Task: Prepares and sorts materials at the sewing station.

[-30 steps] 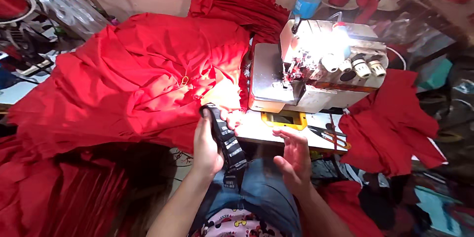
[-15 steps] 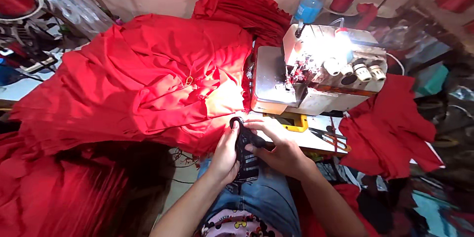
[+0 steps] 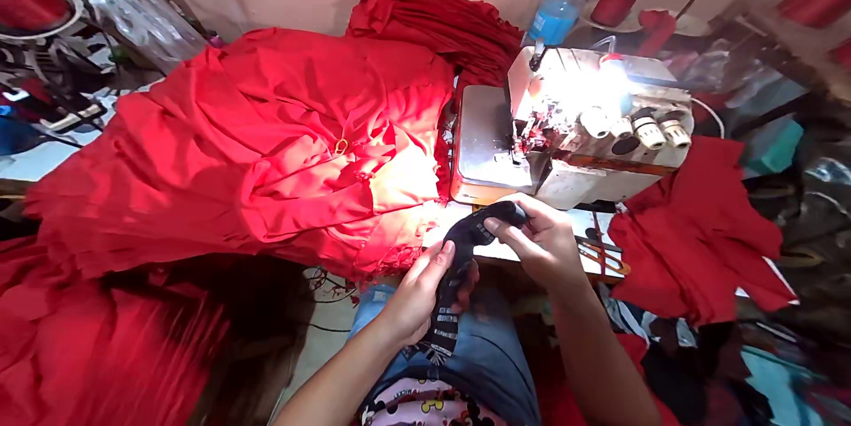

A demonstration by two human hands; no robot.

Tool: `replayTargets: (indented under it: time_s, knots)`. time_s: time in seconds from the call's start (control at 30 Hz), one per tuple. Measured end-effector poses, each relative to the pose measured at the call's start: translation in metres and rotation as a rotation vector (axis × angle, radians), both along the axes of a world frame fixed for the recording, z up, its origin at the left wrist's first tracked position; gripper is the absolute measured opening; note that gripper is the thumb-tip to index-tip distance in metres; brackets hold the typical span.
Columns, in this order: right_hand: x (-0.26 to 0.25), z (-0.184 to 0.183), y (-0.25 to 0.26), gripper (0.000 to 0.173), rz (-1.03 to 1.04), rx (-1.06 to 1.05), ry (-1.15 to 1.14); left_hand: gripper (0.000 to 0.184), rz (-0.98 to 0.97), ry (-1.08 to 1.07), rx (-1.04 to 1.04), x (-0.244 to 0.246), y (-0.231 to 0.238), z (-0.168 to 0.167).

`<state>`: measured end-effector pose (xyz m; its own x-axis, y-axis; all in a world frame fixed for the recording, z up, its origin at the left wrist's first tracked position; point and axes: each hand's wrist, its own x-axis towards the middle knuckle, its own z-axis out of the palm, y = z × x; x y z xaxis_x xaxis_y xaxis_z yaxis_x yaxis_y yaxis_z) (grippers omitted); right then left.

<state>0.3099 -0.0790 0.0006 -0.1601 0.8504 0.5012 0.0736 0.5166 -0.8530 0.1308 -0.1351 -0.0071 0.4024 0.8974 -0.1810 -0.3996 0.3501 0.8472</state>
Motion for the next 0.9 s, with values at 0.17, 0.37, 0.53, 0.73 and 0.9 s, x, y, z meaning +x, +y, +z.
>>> replayTargets:
  time_s: [0.17, 0.37, 0.53, 0.73, 0.9]
  knots:
    - [-0.001, -0.002, -0.002, 0.021, 0.192, -0.265, 0.426, 0.026, -0.172, 0.001, 0.110, -0.002, -0.001, -0.005]
    - [0.001, 0.003, -0.007, 0.021, 0.168, -0.280, 0.553, 0.024, -0.307, 0.069, 0.370, -0.006, -0.002, -0.010]
    - [0.002, 0.007, -0.007, 0.023, 0.091, -0.211, 0.576, 0.022, -0.263, 0.198, 0.467, -0.008, 0.000, -0.009]
    - [0.011, 0.020, -0.004, 0.024, -0.026, -0.145, 0.602, 0.024, -0.246, 0.297, 0.564, -0.010, 0.000, -0.022]
    - [0.006, 0.014, 0.000, 0.027, -0.063, -0.162, 0.570, 0.018, -0.292, 0.191, 0.404, -0.009, -0.001, -0.027]
